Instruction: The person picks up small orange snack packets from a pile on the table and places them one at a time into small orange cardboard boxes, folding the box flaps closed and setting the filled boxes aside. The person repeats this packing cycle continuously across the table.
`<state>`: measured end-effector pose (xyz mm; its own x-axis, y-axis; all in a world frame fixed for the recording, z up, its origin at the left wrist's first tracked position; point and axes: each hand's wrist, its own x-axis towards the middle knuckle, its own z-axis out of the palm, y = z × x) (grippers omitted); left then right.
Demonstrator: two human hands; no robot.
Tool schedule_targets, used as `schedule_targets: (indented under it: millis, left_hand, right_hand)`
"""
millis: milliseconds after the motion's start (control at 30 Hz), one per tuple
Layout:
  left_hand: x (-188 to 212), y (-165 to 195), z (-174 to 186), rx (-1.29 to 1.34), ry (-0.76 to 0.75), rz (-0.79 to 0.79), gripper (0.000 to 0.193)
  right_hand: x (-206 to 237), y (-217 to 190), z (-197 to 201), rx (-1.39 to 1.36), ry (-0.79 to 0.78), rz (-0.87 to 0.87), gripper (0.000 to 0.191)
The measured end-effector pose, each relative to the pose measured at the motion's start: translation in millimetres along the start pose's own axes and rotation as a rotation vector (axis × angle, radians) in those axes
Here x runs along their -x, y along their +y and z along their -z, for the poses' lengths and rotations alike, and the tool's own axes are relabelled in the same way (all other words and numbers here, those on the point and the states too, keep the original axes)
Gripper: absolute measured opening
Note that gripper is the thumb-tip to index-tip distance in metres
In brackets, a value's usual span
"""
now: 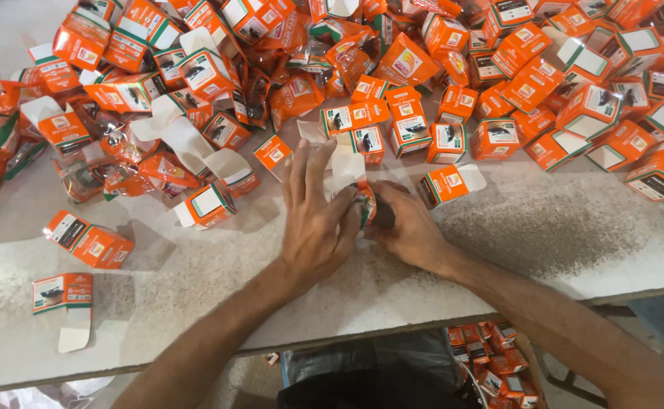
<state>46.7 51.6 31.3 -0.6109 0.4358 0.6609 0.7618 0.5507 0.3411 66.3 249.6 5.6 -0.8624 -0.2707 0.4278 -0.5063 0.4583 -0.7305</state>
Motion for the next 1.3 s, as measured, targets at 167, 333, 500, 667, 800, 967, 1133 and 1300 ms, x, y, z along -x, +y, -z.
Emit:
schedule_targets:
  millis: [167,333,500,667,800,967,1133,1300]
  left_hand:
    - [-10.4,-2.1,-14.7,0.346,-0.092,0.501,0.046]
    - [-12.6,-27.1,-31.2,0.982,-0.311,0.813,0.049]
    - [-6.4,-30.2,-39.3,0.361,-0.211,0.521,0.054]
    - [-4.8,-39.2,-15.8,0.972,-0.334,0.827,0.048]
    - [-6.4,-46.2,-20.9,0.669,-0.171,0.693,0.045]
    - [-9.8,-50.2,-47.6,0.365,-0.048,0.478,0.039]
    - [-2.3,-57.0,-38.0,0.519,-0.183,0.586,0.045]
    - [-0.5,-71.4,-16.9,1.291,-0.313,0.828,0.031]
  right_hand:
    - [-0.1,1.6,1.5,0.057,-0.054,-0.077,0.057]
    - [0.9,1.7,-2.7,0.068,-0.014,-0.055,0.064]
    - [-1.0,-0.6,-3.9,0.112,-0.031,-0.095,0.067]
    - [-6.1,2.6,-5.7,0.083,-0.015,-0.128,0.071]
    - [-10.9,5.9,-12.7,0.142,0.013,-0.024,0.076]
    - [-11.7,-0.1,-13.7,-0.121,0.065,-0.147,0.083]
    - [-10.6,-9.2,-10.3,0.118,0.04,0.035,0.064]
    - [-11.9,-10.5,-10.3,0.43,-0.021,0.184,0.06]
